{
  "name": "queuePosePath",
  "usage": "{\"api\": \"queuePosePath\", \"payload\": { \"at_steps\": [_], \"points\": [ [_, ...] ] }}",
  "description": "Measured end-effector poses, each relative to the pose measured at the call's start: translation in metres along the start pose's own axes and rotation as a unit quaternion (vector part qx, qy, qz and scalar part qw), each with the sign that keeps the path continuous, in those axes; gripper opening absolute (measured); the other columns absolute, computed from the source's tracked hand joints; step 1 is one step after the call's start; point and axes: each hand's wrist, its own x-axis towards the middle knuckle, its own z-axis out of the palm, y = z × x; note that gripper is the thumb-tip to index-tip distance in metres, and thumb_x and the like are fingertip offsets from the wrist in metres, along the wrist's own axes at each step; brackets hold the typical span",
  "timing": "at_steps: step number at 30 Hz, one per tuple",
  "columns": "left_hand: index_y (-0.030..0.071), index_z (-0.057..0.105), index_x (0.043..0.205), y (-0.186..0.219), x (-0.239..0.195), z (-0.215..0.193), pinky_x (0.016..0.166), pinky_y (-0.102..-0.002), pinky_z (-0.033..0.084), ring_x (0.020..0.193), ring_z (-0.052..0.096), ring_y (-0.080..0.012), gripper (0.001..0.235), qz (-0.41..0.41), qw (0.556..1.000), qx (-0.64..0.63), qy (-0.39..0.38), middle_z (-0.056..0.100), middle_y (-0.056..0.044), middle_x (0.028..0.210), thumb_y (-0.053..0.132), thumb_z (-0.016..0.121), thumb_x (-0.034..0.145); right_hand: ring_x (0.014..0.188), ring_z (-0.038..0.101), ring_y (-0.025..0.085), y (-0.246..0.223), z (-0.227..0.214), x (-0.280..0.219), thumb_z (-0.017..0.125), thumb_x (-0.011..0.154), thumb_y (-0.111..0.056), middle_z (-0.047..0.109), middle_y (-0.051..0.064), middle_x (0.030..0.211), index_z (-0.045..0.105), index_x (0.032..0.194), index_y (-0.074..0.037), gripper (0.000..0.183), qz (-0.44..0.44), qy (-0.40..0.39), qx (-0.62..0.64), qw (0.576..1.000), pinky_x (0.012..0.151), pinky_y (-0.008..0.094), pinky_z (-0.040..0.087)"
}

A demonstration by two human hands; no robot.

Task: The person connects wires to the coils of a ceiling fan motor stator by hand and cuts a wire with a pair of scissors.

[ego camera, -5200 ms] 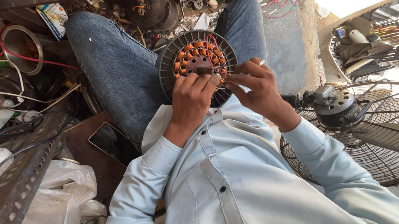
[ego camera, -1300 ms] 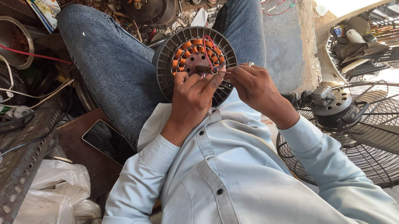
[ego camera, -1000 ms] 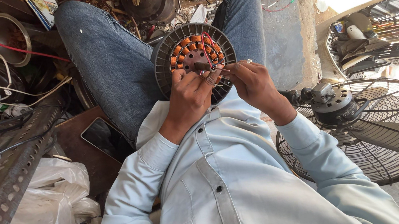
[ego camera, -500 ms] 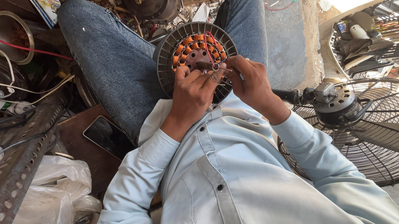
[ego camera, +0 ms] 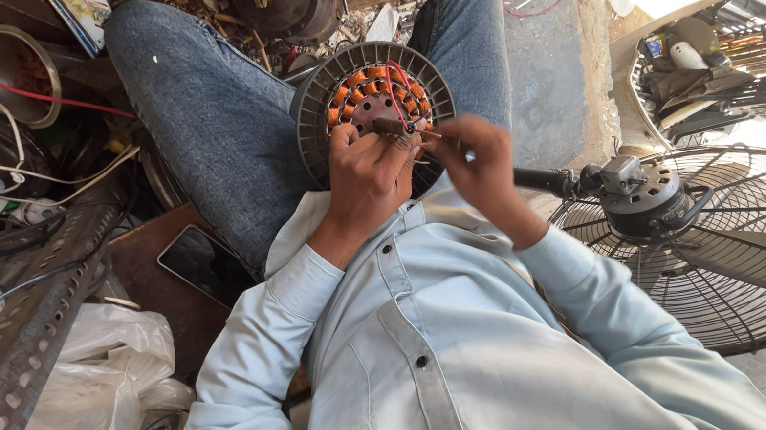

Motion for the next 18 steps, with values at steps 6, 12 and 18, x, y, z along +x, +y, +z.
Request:
{"api": "queuePosePath", "payload": {
  "at_steps": [6, 12, 18],
  "points": [
    [0.013, 0.070, 0.130, -0.001, -0.002, 0.004, 0.080, -0.040, 0.035, 0.071, 0.062, -0.0181, 0.030, -0.010, 1.000, 0.013, -0.002, 0.068, 0.001, 0.081, 0.010, 0.072, 0.099, 0.072, 0.065, 0.022, -0.033, 0.004, -0.012, 0.076, 0.089, 0.001, 0.069, 0.009, 0.088, 0.071, 0.098, -0.005, 0.012, -0.097, 0.023, -0.115, 0.988, 0.061, 0.032, 0.048],
    [0.013, 0.068, 0.136, -0.002, -0.003, 0.003, 0.080, -0.040, 0.034, 0.070, 0.060, -0.0171, 0.039, 0.009, 1.000, 0.022, 0.008, 0.066, 0.002, 0.079, 0.010, 0.072, 0.097, 0.081, 0.061, 0.030, -0.044, -0.018, 0.027, 0.076, 0.089, 0.001, 0.066, 0.007, 0.094, 0.069, 0.103, -0.006, 0.016, -0.182, -0.032, -0.185, 0.965, 0.071, 0.037, 0.048],
    [0.012, 0.067, 0.138, -0.004, -0.004, 0.004, 0.082, -0.039, 0.036, 0.073, 0.061, -0.0179, 0.042, 0.013, 1.000, 0.015, 0.014, 0.063, 0.000, 0.079, 0.006, 0.072, 0.096, 0.066, 0.057, 0.018, -0.036, -0.021, 0.030, 0.075, 0.091, -0.002, 0.065, 0.007, 0.086, 0.073, 0.102, -0.003, 0.012, -0.036, -0.102, -0.069, 0.992, 0.059, 0.030, 0.045]
  ]
}}
